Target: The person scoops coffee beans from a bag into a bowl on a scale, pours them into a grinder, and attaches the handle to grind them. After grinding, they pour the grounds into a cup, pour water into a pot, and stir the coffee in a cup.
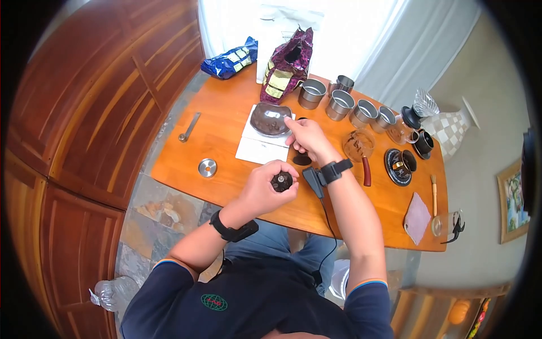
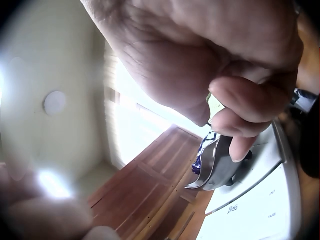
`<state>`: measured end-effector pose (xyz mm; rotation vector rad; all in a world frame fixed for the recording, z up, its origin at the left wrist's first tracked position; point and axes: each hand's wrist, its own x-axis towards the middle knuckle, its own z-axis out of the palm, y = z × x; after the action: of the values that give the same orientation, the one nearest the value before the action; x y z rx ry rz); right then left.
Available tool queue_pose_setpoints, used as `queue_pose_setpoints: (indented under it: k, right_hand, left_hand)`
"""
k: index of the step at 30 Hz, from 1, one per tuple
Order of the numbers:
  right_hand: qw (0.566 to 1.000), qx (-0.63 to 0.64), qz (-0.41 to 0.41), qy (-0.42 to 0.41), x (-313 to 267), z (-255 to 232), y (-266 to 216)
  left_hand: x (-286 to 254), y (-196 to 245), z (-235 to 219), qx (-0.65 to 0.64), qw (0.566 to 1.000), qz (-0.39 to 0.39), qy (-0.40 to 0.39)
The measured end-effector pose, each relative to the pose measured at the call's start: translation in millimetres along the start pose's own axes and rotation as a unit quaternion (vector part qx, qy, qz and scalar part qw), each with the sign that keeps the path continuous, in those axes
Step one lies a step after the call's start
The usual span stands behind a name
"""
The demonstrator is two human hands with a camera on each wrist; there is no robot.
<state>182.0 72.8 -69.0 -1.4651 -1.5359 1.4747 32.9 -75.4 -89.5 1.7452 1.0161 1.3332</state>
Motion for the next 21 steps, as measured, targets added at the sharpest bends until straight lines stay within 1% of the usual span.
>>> queue_pose_setpoints:
  k: [2,3,5,6,8,9,12,13,14,15,17,18,19,21]
  right_hand:
    - [1.0,-0.001,0.003,-0.004,13.8,6.4,3.3]
    - [1.0,-0.002,0.01,-0.007,20.8,9.0,5.9]
    - [1.0,0.014,0.011,0.004,19.0,15.6,-0.6]
    - [1.0,0.019,0.016,0.009,22.1,16.7,1.2]
    - [0.999,0.028,0.026,0.02,22.5,18.0,2.3]
    - [0.999,0.029,0.024,0.023,21.5,15.6,3.3]
    - [0.994,0.104,-0.002,0.016,13.3,1.6,14.5]
    - [0.99,0.137,-0.014,0.019,-3.4,-4.4,7.5]
    - [0.99,0.136,-0.014,0.031,-17.5,-11.3,1.7]
    - [0.99,0.134,-0.014,0.044,-30.4,-18.2,-3.9]
    - [0.991,0.112,-0.027,0.073,-58.4,-29.3,-14.5]
    - [0.989,0.113,-0.039,0.084,-70.9,-34.4,-16.7]
    - [0.99,0.104,-0.035,0.084,-82.2,-38.4,-18.7]
    - [0.988,0.06,-0.057,0.13,-102.3,-44.8,-22.3]
  left_hand:
    - [0.1,1.5,-0.3,0.003,1.0,-0.017,0.0]
    - [0.1,0.8,0.1,0.005,1.0,-0.014,-0.002]
    - [-0.4,-1.0,2.1,-0.016,0.999,-0.03,0.017]
    - [0.1,-0.1,2.2,-0.015,0.999,-0.025,0.014]
    - [-0.5,1.6,2.3,-0.056,0.996,-0.063,0.017]
    - [0.3,2.4,1.8,-0.056,0.997,-0.06,0.015]
    - [-2.0,4.1,-1.2,-0.069,0.994,-0.088,0.015]
    - [-1.7,5.4,-2.3,-0.066,0.994,-0.082,0.004]
    - [-2.2,5.2,-2.5,-0.065,0.995,-0.078,-0.006]
    - [-2.8,3.2,-2.3,-0.071,0.994,-0.081,0.002]
    - [-1.9,-2.0,-1.8,-0.091,0.992,-0.09,-0.012]
    - [-1.4,-3.5,-2.3,-0.1,0.991,-0.091,-0.006]
    - [-1.0,-4.4,-3.1,-0.089,0.992,-0.09,-0.012]
    - [1.2,-6.6,1.3,-0.088,0.992,-0.091,-0.013]
